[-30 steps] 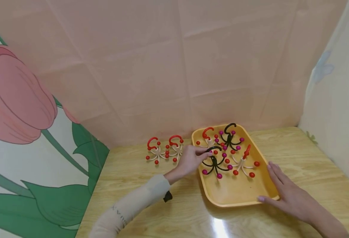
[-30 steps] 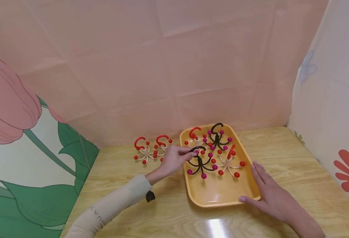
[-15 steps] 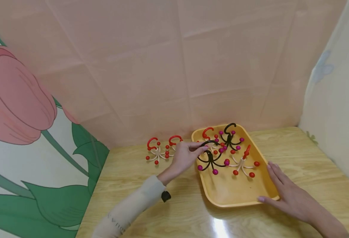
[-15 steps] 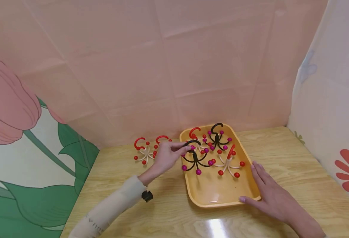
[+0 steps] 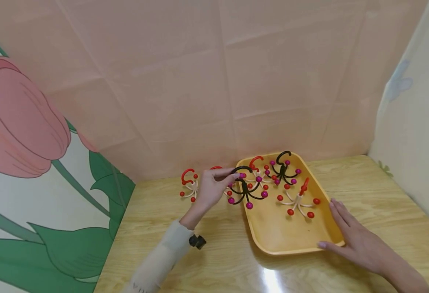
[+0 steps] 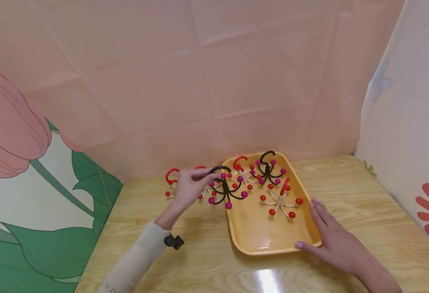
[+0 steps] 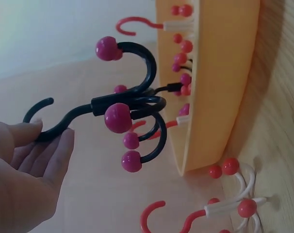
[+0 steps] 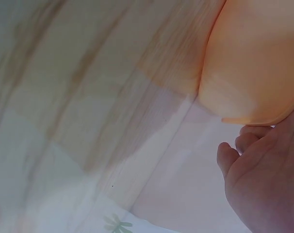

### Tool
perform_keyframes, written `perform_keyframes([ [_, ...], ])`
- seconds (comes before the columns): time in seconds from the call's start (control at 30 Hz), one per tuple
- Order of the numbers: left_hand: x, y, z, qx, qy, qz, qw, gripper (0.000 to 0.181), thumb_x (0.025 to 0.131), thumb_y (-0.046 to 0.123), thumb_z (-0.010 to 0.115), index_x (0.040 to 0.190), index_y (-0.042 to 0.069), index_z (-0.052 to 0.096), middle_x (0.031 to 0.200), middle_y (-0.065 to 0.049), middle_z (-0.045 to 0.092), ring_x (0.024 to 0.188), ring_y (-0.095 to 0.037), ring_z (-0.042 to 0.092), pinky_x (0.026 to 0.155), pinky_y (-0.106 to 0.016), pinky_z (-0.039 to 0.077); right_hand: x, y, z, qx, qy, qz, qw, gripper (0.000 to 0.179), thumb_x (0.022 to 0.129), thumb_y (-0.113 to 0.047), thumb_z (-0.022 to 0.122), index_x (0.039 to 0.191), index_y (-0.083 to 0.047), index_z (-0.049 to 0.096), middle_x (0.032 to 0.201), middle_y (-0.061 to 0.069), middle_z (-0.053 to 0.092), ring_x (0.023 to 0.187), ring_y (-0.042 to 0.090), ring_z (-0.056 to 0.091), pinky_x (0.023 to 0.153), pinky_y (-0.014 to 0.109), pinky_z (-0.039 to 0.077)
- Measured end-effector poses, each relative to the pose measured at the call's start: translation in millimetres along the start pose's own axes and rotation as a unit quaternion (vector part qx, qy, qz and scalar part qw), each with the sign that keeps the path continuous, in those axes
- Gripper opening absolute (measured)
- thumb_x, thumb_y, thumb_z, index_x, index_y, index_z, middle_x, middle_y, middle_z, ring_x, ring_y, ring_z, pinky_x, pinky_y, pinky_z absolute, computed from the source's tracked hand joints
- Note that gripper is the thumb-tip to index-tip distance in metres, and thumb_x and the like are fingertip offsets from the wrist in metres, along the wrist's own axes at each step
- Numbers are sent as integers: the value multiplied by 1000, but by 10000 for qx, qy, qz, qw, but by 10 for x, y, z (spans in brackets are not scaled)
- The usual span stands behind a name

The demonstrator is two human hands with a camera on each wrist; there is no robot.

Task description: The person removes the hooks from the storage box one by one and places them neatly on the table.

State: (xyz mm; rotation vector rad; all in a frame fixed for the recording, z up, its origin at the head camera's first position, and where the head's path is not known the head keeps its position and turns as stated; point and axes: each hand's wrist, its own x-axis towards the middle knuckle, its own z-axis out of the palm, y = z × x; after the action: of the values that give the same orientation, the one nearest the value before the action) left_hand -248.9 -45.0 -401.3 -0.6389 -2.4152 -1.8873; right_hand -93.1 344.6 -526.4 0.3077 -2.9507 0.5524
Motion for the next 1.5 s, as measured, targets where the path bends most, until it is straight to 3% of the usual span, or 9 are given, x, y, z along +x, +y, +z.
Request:
perform_keyframes([
  [0.07, -19, -18, -36, 23, 79, 63, 9999, 23, 94, 26, 81, 115, 15, 83, 105, -8, 83, 86, -15, 80, 74, -34, 66, -1, 6, 4, 11, 3, 7, 10000, 118, 91, -57, 76, 170, -9, 3, 179, 10, -8, 166, 33, -3, 101, 78, 43],
  [0.3, -84, -91, -188, -171, 310, 24, 9994, 19, 94, 17, 81, 113, 13, 83, 105, -15, 82, 85, -16, 79, 83, -56, 64, 6, 1, -4, 55, -107, 82, 9999, 117, 92, -58, 75, 169, -9, 1, 178, 12, -8, 164, 42, 3, 101, 79, 43],
  [0.43, -131, -136, -298, -255, 428, -35, 9988, 22, 94, 20, 81, 114, 12, 83, 104, -14, 83, 81, -10, 78, 82, -52, 65, 6, -2, -4, 81, -135, 94, 9998, 117, 92, -58, 74, 169, -9, 0, 178, 12, -9, 164, 43, 4, 101, 79, 43],
  [0.73, -216, -314, -449, -75, 570, -447, 9973, 23, 94, 25, 82, 116, 19, 82, 108, -10, 83, 92, -29, 81, 76, -34, 66, 2, 7, 6, 171, -78, 108, 9998, 118, 92, -56, 76, 170, -10, 1, 178, 9, -9, 165, 37, 0, 101, 78, 42],
  [1.0, -252, -536, -480, -108, 554, -685, 9961, 23, 93, 25, 82, 115, 18, 83, 109, -9, 83, 92, -21, 80, 79, -30, 66, 8, 5, 9, 239, -135, 135, 9995, 118, 92, -56, 76, 170, -12, -1, 178, 8, -11, 164, 42, 2, 101, 79, 41],
  [1.1, -260, -616, -472, -156, 531, -712, 9959, 25, 93, 26, 82, 116, 16, 82, 110, -9, 82, 92, -18, 80, 85, -41, 66, 4, 8, 14, 237, -140, 136, 9995, 118, 92, -56, 76, 170, -11, -1, 178, 9, -10, 164, 42, 3, 102, 79, 41],
  [1.27, -256, -748, -449, -248, 554, -685, 9958, 25, 93, 24, 82, 116, 14, 82, 110, -11, 82, 97, -27, 80, 92, -58, 61, -3, 14, 29, 263, -144, 139, 9995, 118, 92, -56, 76, 170, -11, -2, 178, 7, -12, 165, 40, 1, 102, 79, 40],
  [1.37, -243, -824, -428, -268, 606, -606, 9960, 25, 92, 20, 83, 116, 11, 82, 109, -13, 82, 97, -36, 79, 90, -60, 61, -3, 23, 34, 281, -149, 151, 9994, 119, 92, -55, 76, 169, -12, -2, 178, 7, -12, 164, 41, 1, 102, 79, 40],
  [1.5, -238, -901, -400, -303, 641, -645, 9954, 25, 92, 18, 83, 115, 10, 82, 110, -14, 82, 98, -33, 80, 90, -58, 62, 6, 31, 36, 317, -159, 171, 9992, 118, 92, -55, 76, 170, -13, -3, 178, 6, -13, 164, 41, 1, 102, 79, 39],
])
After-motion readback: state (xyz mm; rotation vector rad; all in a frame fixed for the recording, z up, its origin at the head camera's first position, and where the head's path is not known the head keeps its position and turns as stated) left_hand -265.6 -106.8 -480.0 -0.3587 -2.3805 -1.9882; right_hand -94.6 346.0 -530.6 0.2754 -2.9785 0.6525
